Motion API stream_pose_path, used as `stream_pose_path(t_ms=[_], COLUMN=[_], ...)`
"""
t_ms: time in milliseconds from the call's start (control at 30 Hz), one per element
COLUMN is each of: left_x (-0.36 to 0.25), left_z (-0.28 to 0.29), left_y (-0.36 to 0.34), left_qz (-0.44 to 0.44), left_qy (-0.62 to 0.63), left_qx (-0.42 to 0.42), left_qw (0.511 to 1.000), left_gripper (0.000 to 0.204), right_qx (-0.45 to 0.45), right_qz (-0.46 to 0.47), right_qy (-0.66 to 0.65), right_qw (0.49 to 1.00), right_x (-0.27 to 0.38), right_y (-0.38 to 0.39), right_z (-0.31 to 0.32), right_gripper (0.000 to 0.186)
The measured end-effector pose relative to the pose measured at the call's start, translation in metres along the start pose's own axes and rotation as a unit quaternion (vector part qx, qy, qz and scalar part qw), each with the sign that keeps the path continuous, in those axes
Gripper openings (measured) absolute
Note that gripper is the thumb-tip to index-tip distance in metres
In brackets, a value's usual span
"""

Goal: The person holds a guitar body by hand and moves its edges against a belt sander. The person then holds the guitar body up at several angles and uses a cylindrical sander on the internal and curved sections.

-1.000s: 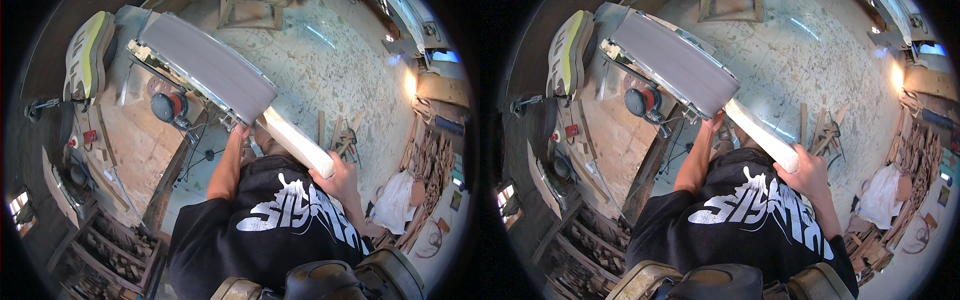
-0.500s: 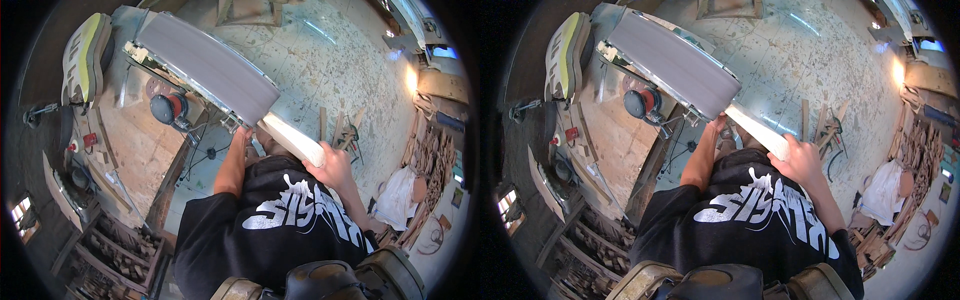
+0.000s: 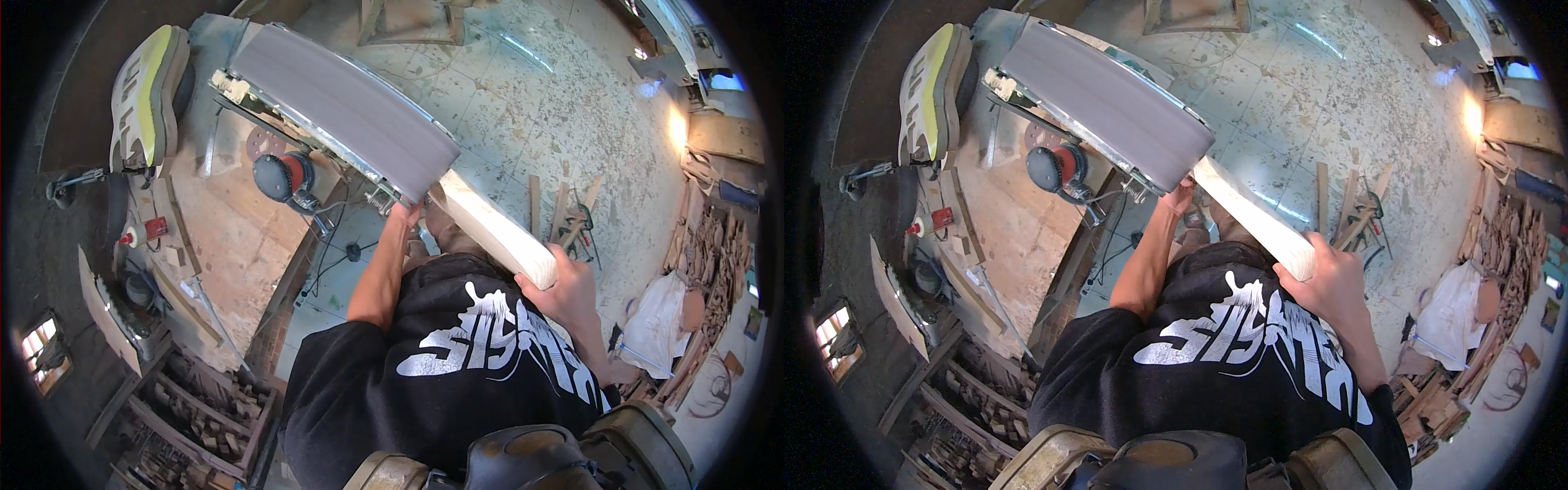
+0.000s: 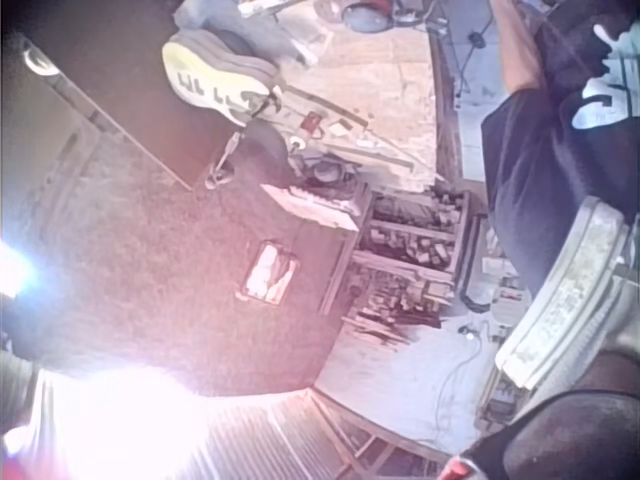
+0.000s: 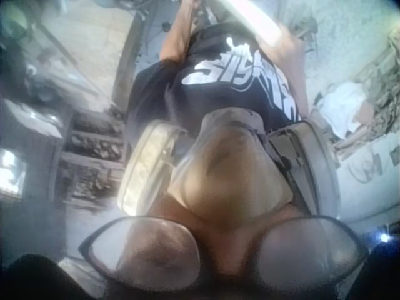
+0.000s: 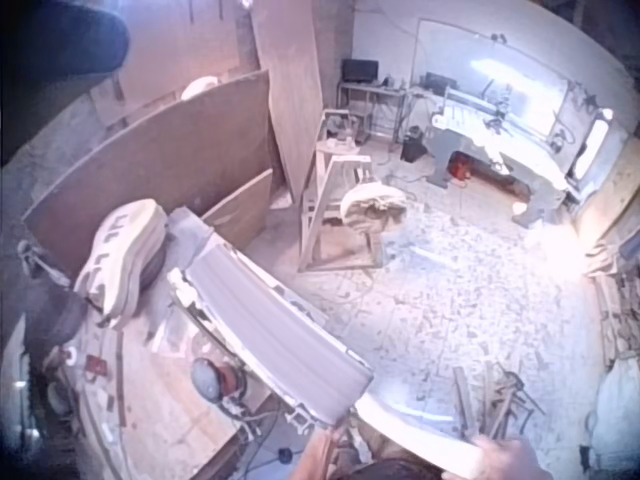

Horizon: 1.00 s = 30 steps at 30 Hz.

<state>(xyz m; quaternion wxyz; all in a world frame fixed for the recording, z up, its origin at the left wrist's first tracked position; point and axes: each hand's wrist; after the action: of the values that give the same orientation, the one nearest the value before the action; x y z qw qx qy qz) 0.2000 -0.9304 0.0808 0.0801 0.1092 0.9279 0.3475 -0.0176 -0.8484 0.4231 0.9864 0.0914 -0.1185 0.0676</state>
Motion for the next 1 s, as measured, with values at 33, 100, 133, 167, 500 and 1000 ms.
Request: stream_pose_path(t_ms=[33,100,133,167,500,1000], left_x=[0.0,0.0,0.0,0.001,0.01,0.017], left_z=[-0.001,-0.003,-0.003,-0.003,0.012,0.024], left_y=[0.002,0.005,0.007,0.007,-0.007,-0.016], left_qz=[-0.009,-0.02,-0.019,-0.018,-0.011,0.0], left_qy=[-0.013,-0.028,-0.038,-0.048,0.001,-0.005], left_qx=[0.021,0.042,0.042,0.042,0.024,-0.034], left_qw=[1.0,0.999,0.998,0.998,1.0,0.999], left_gripper=[0.051,0.047,0.043,0.038,0.026,0.025], right_qx=[0.019,0.015,0.013,0.012,0.003,0.065], right_qz=[-0.017,-0.014,-0.01,-0.01,0.019,0.004], right_qy=[0.0,0.003,0.007,0.007,0.022,0.045], right_qw=[1.0,1.0,1.0,1.0,1.0,0.997], right_x=[0.003,0.005,0.006,0.007,0.005,0.002], right_y=[0.001,0.002,0.003,0.004,-0.002,-0.033], right_z=[0.006,0.013,0.016,0.019,0.018,-0.011], right_gripper=[0.049,0.049,0.05,0.05,0.051,0.049])
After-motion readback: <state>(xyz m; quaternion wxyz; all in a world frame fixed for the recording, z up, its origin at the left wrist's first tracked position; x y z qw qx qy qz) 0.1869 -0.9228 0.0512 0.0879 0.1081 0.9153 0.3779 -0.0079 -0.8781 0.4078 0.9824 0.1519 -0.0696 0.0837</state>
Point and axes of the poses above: each hand's wrist, its own y-axis away from the middle knuckle, its own z-axis out of the back of the hand, x = y × z, and after that the axes turned 10 degrees about y, right-handed
